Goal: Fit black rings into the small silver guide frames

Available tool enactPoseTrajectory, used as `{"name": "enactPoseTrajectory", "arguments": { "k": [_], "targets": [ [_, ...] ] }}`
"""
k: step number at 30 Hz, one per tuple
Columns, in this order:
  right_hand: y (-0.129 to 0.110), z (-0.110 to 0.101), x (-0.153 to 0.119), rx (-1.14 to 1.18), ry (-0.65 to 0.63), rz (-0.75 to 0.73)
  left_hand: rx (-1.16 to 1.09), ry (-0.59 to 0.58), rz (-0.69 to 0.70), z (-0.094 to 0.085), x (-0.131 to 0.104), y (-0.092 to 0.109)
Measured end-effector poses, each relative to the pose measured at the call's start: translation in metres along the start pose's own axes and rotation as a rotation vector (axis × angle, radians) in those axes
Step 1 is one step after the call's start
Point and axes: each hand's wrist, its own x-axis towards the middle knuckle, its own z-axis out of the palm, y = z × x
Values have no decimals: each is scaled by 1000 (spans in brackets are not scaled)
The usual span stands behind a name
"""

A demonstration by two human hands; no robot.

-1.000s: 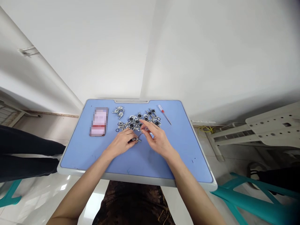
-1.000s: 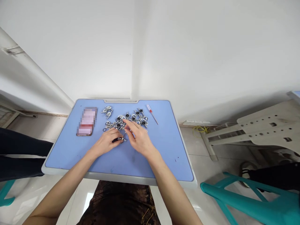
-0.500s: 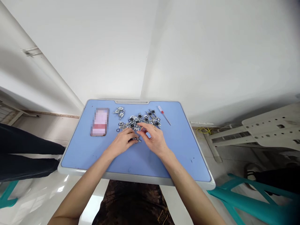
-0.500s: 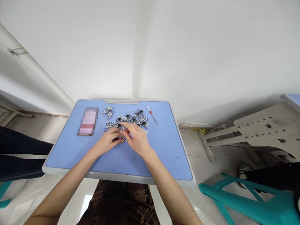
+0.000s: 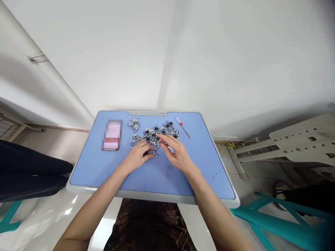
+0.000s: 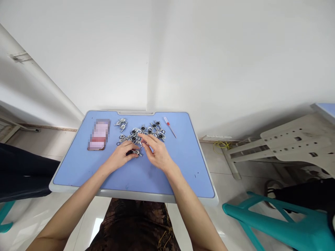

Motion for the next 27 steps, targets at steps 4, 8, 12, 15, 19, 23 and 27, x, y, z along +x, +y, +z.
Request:
{"name": "enactPoseTrajectory", "arguments": {
  "k": [4, 8, 12, 15, 19, 23, 27],
  "targets": [
    [1, 1, -1, -14, 15, -2, -12, 1, -22, -2, 0, 3],
    [0, 1, -1, -34, 21, -13, -11, 2, 5, -3, 0, 4],
    [-1, 4, -1, -67, 20, -30, 15, -14, 15, -6, -3, 6],
    [-1, 5, -2, -91, 10, -58, 49, -39, 21, -9, -5, 9],
    [-3, 6, -3, -117, 6, -100, 56, -58, 30, -15, -7, 12],
    [-4, 7, -4, -118, 8, -125, 41, -80, 39, -18, -8, 11],
    [-4, 6, -4, -115, 7, -124, 24, -105, 44, -19, -9, 8]
  ]
}}
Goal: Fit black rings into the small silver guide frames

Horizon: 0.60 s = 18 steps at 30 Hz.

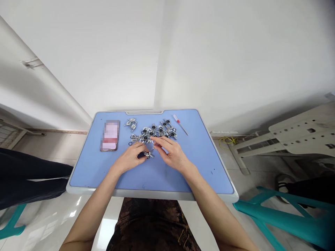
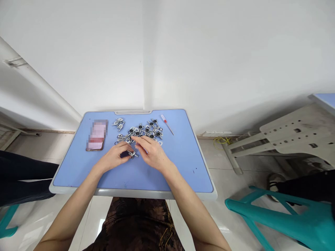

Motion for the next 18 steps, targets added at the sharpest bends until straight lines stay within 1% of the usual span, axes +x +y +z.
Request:
{"name": "enactPoseTrajectory", "arguments": {
  "k": [4, 11, 14, 18],
  "targets": [
    [2, 1, -1, -13, -7, 28, -15, -12, 4, 0, 1, -1],
    [2, 3, 0, -103, 30, 67, 40, -6, 41, 2, 2, -5],
    [3, 2, 1, -105, 44, 99, 70, 9, 62, 4, 2, -7],
    [6, 1, 2, -84, 71, 98, 66, 7, 82, 5, 3, -10]
  ]
}}
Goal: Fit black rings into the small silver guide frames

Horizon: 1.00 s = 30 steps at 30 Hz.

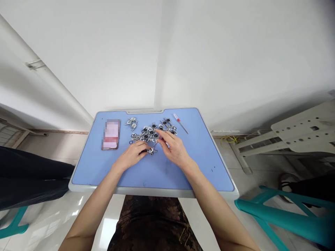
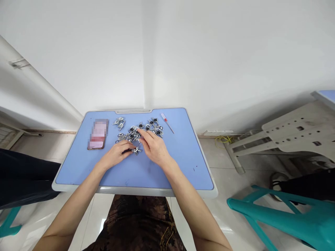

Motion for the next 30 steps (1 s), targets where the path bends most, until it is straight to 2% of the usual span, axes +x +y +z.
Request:
{"name": "enactPoseTrajectory", "arguments": {
  "k": [11, 20, 25, 30],
  "targets": [
    [1, 0, 0, 69, -16, -8, -10, 8, 9, 1, 2, -1],
    [-4, 12, 1, 38, 30, -34, -8, 12, 6, 2, 2, -2],
    [-6, 14, 4, 3, 22, 14, -5, 15, 1, 2, 2, -2],
    [-6, 13, 5, 50, 8, -28, -14, 12, 5, 1, 3, -1]
  ]
}}
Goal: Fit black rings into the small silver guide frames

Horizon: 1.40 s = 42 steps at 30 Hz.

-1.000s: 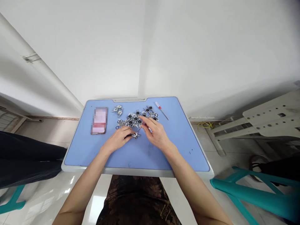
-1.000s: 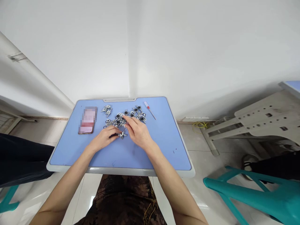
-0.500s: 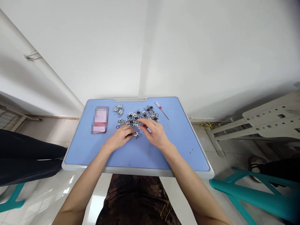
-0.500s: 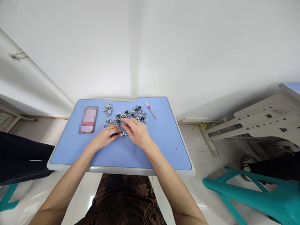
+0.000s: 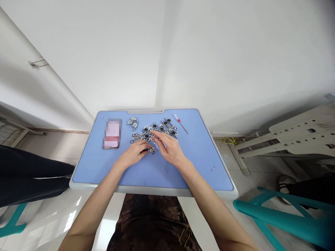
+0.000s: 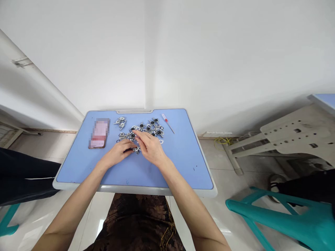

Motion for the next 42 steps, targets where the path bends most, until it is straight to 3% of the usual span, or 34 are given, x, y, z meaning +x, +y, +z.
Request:
{"name": "enactPoseTrajectory", "arguments": {
  "k": [7, 14, 37, 42],
  "targets": [
    [3, 1, 2, -107, 88, 59, 3, -14, 5, 1, -1, 1],
    [5, -8, 1, 64, -16, 16, 1, -23, 7, 1, -1, 0],
    [6, 0, -3, -166, 101, -31, 4, -29, 23, 5, -1, 2],
    [1, -3, -4, -198, 44, -67, 14, -7, 12, 5, 0, 2]
  ]
}}
